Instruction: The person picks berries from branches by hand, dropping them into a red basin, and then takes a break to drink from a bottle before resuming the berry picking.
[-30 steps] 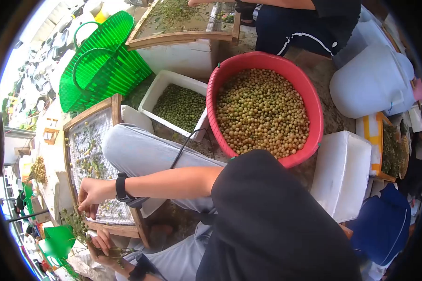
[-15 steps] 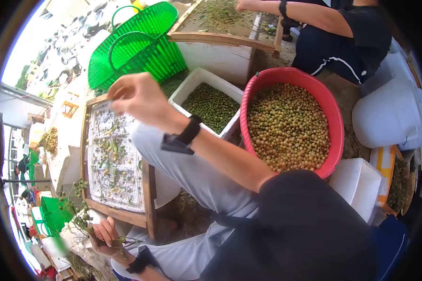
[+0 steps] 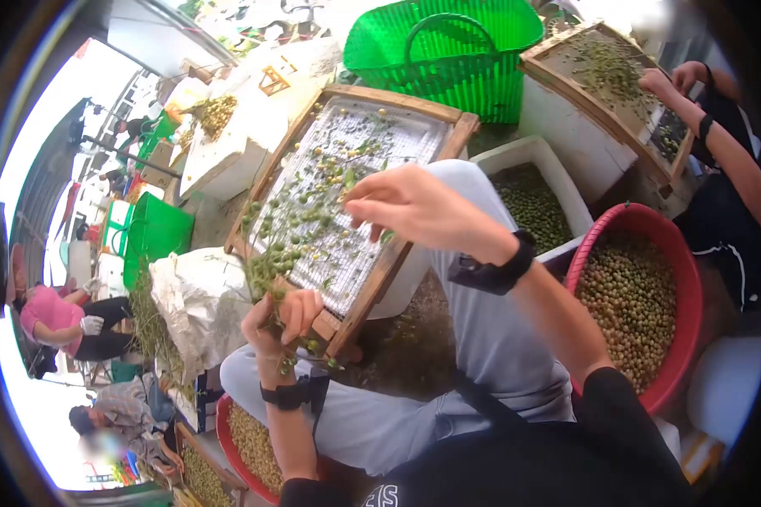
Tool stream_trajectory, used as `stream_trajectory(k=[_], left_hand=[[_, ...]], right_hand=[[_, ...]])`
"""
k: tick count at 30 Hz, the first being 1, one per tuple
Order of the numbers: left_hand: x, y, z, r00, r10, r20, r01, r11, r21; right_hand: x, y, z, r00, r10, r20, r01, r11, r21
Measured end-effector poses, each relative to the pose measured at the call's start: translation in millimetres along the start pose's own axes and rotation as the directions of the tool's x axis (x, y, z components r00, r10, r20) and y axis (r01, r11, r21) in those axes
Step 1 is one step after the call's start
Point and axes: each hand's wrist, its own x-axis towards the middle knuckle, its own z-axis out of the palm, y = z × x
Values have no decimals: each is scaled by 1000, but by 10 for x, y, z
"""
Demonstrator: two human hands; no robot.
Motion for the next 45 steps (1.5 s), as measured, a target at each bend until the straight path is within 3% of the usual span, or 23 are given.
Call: stream_trajectory(k=[2,3,4,5,6,8,12,14,17,20,22,23,24,25,27,30,36,37,41,44,45], left_hand=[[56,-21,26,990,35,135,-41,998,44],[9,-40,25,999,-4,36,4,1000,-15],[-12,-86,-54,1000,6,0,-6,1000,-12],[19,-52,-28,993,46,111,-55,995,80],[11,-99,-62,991,73,112,-79,995,53],[-45,-143,-154,1000,16,19,-17,999,45],[-39,-165,-71,999,-27,-18,28,999,40],[-40,-152,-49,996,-83,-35,87,989,119],[0,-149,-35,996,-89,-6,89,985,149],[57,-98,59,993,-113,44,106,986,132],[27,-112,-16,994,-97,50,92,990,109],[25,81,279,973,-168,-160,175,984,35],[23,77,256,964,-196,-178,204,979,27],[6,-19,99,961,-239,-141,214,962,-170],[7,111,183,945,-277,-172,250,954,-163],[35,45,78,985,-173,6,173,979,-112],[-25,119,125,972,-218,-84,205,968,-143],[-19,94,87,978,-205,-45,198,972,-126],[-93,158,89,983,-182,-7,178,969,-174],[-129,185,31,988,-152,-4,150,977,-151],[-118,165,0,992,-126,25,129,978,-167]], right_hand=[[124,33,225,982,-34,185,29,999,25],[162,93,299,973,-38,228,14,994,108],[150,145,368,976,-96,195,53,975,215],[152,277,394,978,-77,195,22,962,274],[162,371,394,975,-64,212,-11,941,338],[124,358,382,974,-74,216,4,951,309],[137,465,503,983,-124,138,69,935,348],[101,445,489,980,-49,194,-37,908,417],[78,501,538,985,-1,172,-90,852,516],[37,419,426,984,0,179,-81,891,447],[28,340,381,990,-19,137,-31,935,353],[51,345,400,991,6,137,-66,897,438],[59,305,415,993,20,118,-73,886,459],[77,317,428,993,75,89,-104,913,393],[75,262,464,987,162,6,-153,916,372],[65,328,461,975,190,-115,-121,887,446],[53,312,565,974,162,-158,-96,929,357],[61,380,552,976,145,-165,-74,924,376],[119,409,450,903,177,-390,-29,934,357],[53,195,208,888,60,-457,62,967,247],[3,74,93,863,-17,-505,156,959,235]])
